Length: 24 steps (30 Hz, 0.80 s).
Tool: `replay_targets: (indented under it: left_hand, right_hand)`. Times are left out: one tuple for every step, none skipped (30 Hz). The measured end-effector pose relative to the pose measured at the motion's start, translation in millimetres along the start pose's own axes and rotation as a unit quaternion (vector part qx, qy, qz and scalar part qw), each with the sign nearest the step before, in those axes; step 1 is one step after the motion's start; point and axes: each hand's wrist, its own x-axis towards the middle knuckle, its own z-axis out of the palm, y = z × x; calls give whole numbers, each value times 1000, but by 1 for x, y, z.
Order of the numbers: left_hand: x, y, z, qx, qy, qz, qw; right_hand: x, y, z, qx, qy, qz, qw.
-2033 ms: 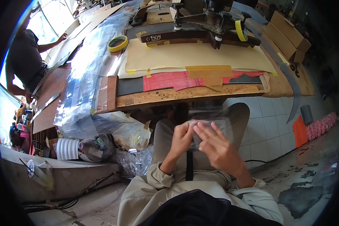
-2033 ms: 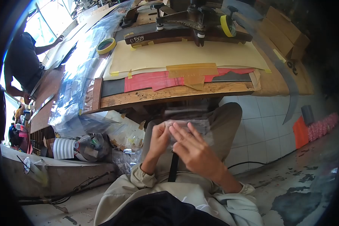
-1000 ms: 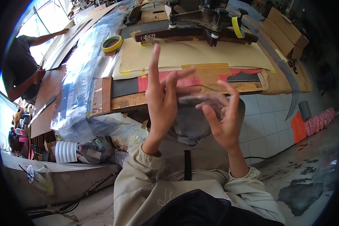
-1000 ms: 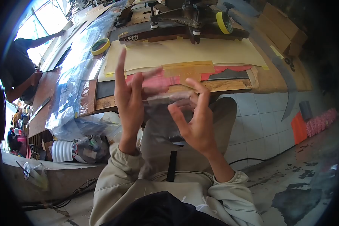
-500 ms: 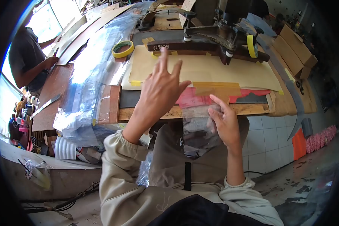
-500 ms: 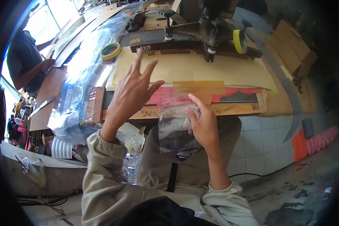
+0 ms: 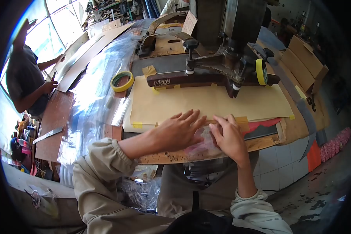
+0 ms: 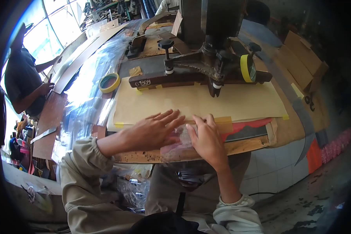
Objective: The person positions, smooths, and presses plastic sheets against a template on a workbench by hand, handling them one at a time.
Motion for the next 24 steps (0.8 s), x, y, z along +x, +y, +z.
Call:
replay_targets:
  left_hand:
    - [-2, 3, 7, 22, 22, -24, 999]
    - [-4, 7, 10, 41, 33, -34, 998]
    - [-6, 13, 11, 61, 44, -45, 996]
    - [-5, 15, 12, 81, 56, -58, 993]
    - [-4, 15, 12, 62, 48, -69, 995]
    - [-3, 12, 14, 60, 49, -69, 995]
    - [-2, 8, 15, 58, 50, -67, 995]
    - [0, 5, 15, 56, 52, -65, 995]
    - [0, 3, 14, 47, 47, -73, 995]
    - [-1, 1, 11, 44, 46, -78, 995]
    - [-1, -1, 8, 41, 45, -82, 995]
    - [-1, -2, 8, 36, 49, -86, 994]
    - [-3, -3, 9, 30, 51, -91, 994]
    - [-5, -2, 9, 22, 49, -97, 994]
    - [-7, -1, 8, -7, 51, -109, 993]
    - [-8, 0, 5, -18, 51, -103, 993]
    - [-9, 3, 2, -34, 46, -97, 994]
    - [-10, 6, 2, -50, 43, -91, 994]
    - [-10, 7, 4, -63, 45, -90, 993]
    - [-9, 8, 3, -52, 47, -91, 993]
    - [-9, 8, 2, -40, 50, -92, 994]
    - [-8, 8, 2, -26, 53, -93, 994]
    - [-8, 7, 3, -22, 51, -92, 994]
    - [-9, 7, 4, -17, 48, -90, 995]
  right_hand:
    - [0, -1, -3, -33, -8, -17, 999]
    - [1, -3, -7, -66, -17, -33, 997]
    - [6, -5, -13, -109, -43, -49, 992]
    - [11, -3, -15, -145, -32, -107, 983]
    - [17, 0, -17, -179, -22, -167, 969]
    - [23, 2, -17, -213, -13, -227, 950]
    - [31, 3, -15, -213, -42, -234, 948]
    - [41, 5, -13, -213, -70, -242, 944]
    - [50, 6, -11, -214, -95, -250, 939]
    - [60, 7, -8, -234, -87, -281, 927]
    - [65, 7, -3, -255, -78, -310, 913]
    - [67, 8, 1, -272, -74, -334, 899]
    - [69, 7, 5, -286, -71, -341, 893]
    - [70, 7, 5, -282, -79, -335, 896]
    - [70, 5, 3, -277, -86, -331, 898]
    - [70, 2, 1, -271, -93, -326, 901]
    - [66, 3, -1, -263, -100, -317, 906]
    - [61, 7, 2, -251, -73, -328, 908]
    - [55, 11, 5, -240, -47, -338, 909]
    - [51, 13, 6, -229, -22, -348, 909]
    - [48, 10, 4, -221, -34, -334, 915]
    - [46, 10, 3, -212, -35, -328, 920]
    - [45, 9, 3, -203, -35, -322, 924]
    - [44, 9, 3, -193, -34, -316, 928]
